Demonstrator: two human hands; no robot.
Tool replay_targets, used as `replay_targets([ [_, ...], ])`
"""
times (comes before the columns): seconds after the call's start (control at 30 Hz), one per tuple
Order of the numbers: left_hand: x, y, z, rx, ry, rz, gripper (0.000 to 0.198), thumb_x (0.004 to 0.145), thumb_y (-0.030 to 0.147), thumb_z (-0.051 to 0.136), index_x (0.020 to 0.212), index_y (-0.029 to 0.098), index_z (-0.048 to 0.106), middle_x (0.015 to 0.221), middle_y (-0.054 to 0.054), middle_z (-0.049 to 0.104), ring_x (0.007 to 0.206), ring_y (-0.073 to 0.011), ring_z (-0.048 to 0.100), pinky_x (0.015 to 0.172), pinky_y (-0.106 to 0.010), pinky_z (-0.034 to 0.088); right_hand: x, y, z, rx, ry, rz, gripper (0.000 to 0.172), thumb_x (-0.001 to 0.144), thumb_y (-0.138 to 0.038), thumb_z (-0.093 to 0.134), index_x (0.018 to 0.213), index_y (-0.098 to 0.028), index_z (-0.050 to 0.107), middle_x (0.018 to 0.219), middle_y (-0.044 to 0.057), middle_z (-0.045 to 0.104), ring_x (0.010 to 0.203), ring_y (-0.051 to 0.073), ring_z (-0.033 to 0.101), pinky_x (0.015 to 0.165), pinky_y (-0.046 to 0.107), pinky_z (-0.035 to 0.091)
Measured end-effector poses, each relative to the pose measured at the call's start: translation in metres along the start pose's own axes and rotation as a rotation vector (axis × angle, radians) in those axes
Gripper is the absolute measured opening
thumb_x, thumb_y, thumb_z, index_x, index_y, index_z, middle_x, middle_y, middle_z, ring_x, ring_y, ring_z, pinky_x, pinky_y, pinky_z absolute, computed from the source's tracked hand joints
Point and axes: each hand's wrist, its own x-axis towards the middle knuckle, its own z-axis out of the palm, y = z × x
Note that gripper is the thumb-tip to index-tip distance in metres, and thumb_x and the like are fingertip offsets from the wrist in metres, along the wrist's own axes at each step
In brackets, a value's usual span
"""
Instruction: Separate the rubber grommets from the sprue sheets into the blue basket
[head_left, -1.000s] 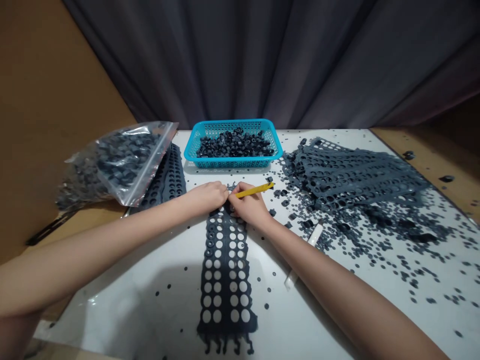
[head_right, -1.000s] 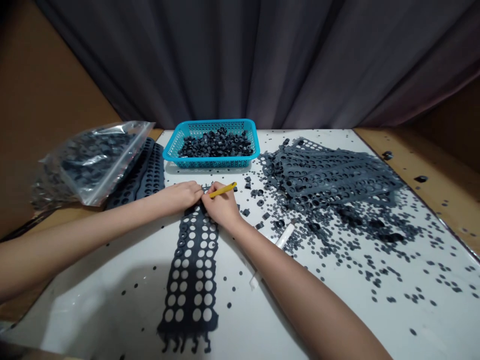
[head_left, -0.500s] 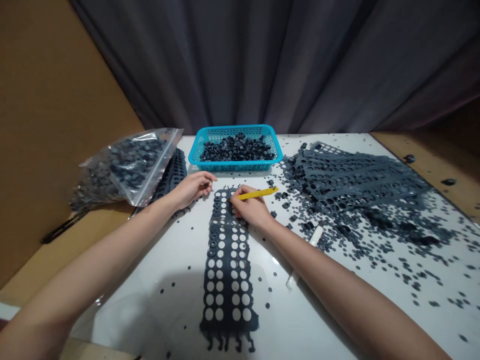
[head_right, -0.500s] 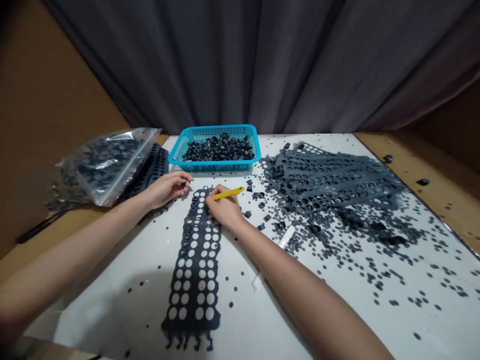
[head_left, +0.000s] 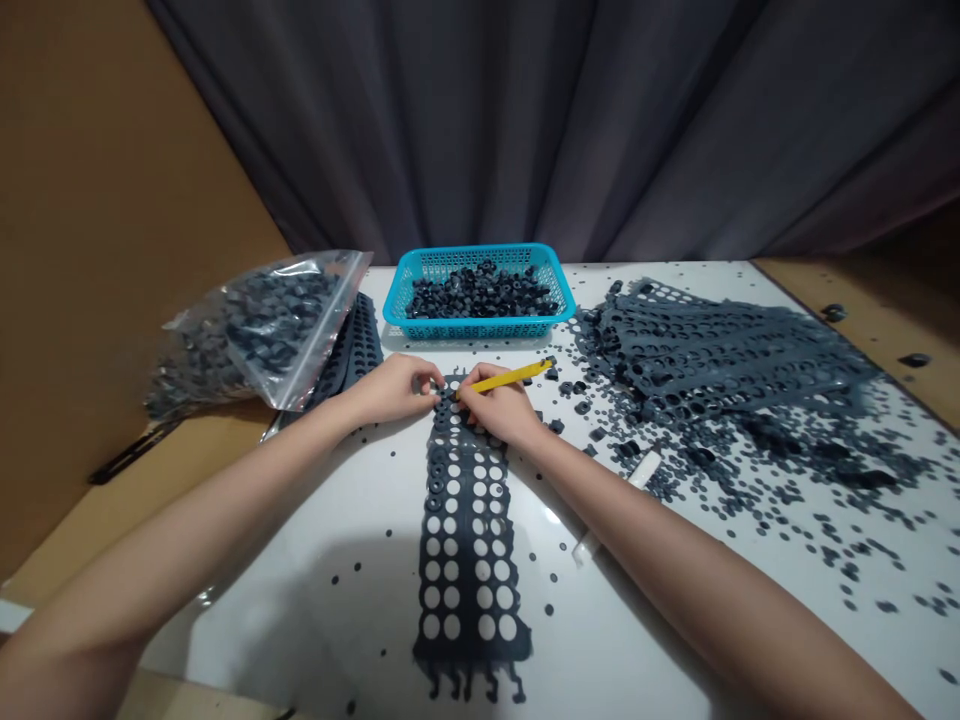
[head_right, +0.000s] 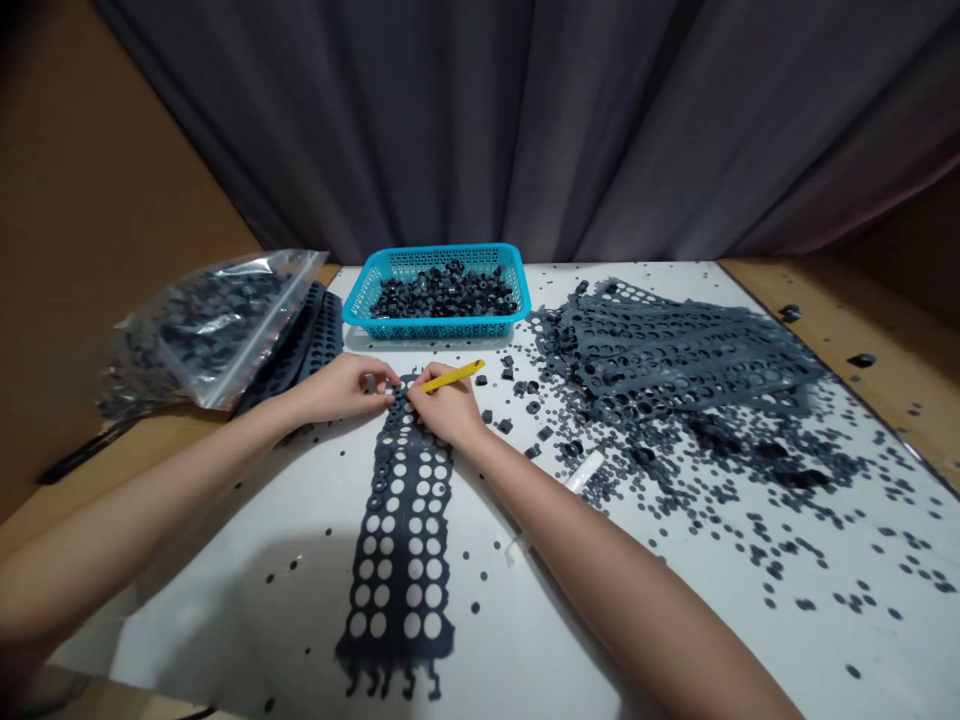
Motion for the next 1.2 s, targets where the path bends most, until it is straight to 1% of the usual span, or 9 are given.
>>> replay_targets([
  [0.13,0.004,0.01,-0.006,0.301,-0.093,0.195,0.022,0.076,0.023,0.056,0.095,0.016,0.067,0.088,-0.007,0.065,0.08,-0.0188,0.06,0.071,-0.027,0.044,0.003,-0.005,0.002,-0.153,0.042,-0.089,0.007,0.068,-0.019,0.05,0.061,-0.019,0.046,0.053,-0.003,0.053,0.049,0.011,0.05,0.047,0.021,0.037],
  [0.27,0.006,0.019,-0.002,0.626,-0.195,0.235,0.019,0.082,0.019,0.048,0.086,0.015,0.066,0.086,-0.008,0.063,0.07,-0.0172,0.061,0.06,-0.025,0.044,0.006,-0.007,0.004,-0.207,0.05,-0.103,0.009,0.066,-0.018,0.049,0.058,-0.02,0.044,0.051,-0.003,0.049,0.052,0.012,0.048,0.05,0.022,0.036],
  [0.37,0.004,0.018,0.008,0.737,-0.189,0.234,0.019,0.082,0.012,0.044,0.084,0.012,0.063,0.083,-0.009,0.062,0.064,-0.0162,0.061,0.056,-0.026,0.043,0.005,-0.007,0.003,-0.205,0.065,-0.078,0.01,0.065,-0.018,0.05,0.057,-0.02,0.044,0.051,-0.003,0.049,0.053,0.012,0.047,0.05,0.023,0.035],
  [0.5,-0.002,0.011,0.013,0.549,-0.043,0.183,0.02,0.084,0.012,0.042,0.085,0.012,0.062,0.082,-0.009,0.064,0.067,-0.018,0.061,0.06,-0.027,0.044,0.003,-0.005,0.003,-0.204,0.072,-0.053,0.009,0.066,-0.02,0.05,0.059,-0.02,0.044,0.051,-0.003,0.049,0.053,0.013,0.048,0.049,0.023,0.035],
  [0.67,-0.004,0.006,-0.007,0.102,0.357,-0.052,0.022,0.082,0.028,0.049,0.085,0.012,0.065,0.074,-0.004,0.066,0.06,-0.0136,0.055,0.06,-0.024,0.042,0.002,-0.002,0.002,-0.152,0.056,-0.038,0.008,0.068,-0.022,0.05,0.061,-0.02,0.045,0.051,-0.004,0.05,0.047,0.011,0.049,0.047,0.022,0.036],
  [0.7,-0.004,0.006,-0.01,0.06,0.334,-0.067,0.023,0.082,0.03,0.05,0.084,0.013,0.065,0.073,-0.003,0.066,0.057,-0.0125,0.054,0.059,-0.024,0.041,0.001,-0.001,0.001,-0.123,0.041,-0.025,0.007,0.068,-0.022,0.05,0.063,-0.02,0.046,0.052,-0.004,0.052,0.046,0.011,0.05,0.047,0.022,0.037],
  [0.87,-0.012,0.01,-0.001,-0.027,0.01,0.03,0.025,0.08,0.027,0.052,0.097,0.016,0.066,0.081,-0.002,0.066,0.053,-0.0094,0.048,0.055,-0.022,0.038,-0.002,0.001,-0.004,0.028,-0.012,0.012,0.007,0.068,-0.024,0.053,0.065,-0.019,0.048,0.056,-0.002,0.056,0.045,0.011,0.052,0.045,0.021,0.039],
  [1.1,-0.01,0.011,-0.001,0.222,-0.099,0.193,0.023,0.08,0.026,0.054,0.097,0.017,0.066,0.084,-0.006,0.063,0.075,-0.0167,0.058,0.068,-0.027,0.043,-0.003,0.003,-0.002,-0.036,-0.027,-0.042,0.007,0.068,-0.023,0.053,0.062,-0.019,0.05,0.057,-0.001,0.058,0.052,0.012,0.052,0.048,0.022,0.038],
  [1.2,-0.006,0.016,-0.002,0.407,-0.153,0.223,0.02,0.082,0.025,0.052,0.095,0.017,0.065,0.087,-0.007,0.063,0.078,-0.0183,0.06,0.066,-0.027,0.044,-0.004,0.0,-0.002,-0.1,0.0,-0.052,0.008,0.065,-0.022,0.053,0.06,-0.018,0.049,0.058,-0.001,0.057,0.056,0.012,0.051,0.05,0.022,0.037],
])
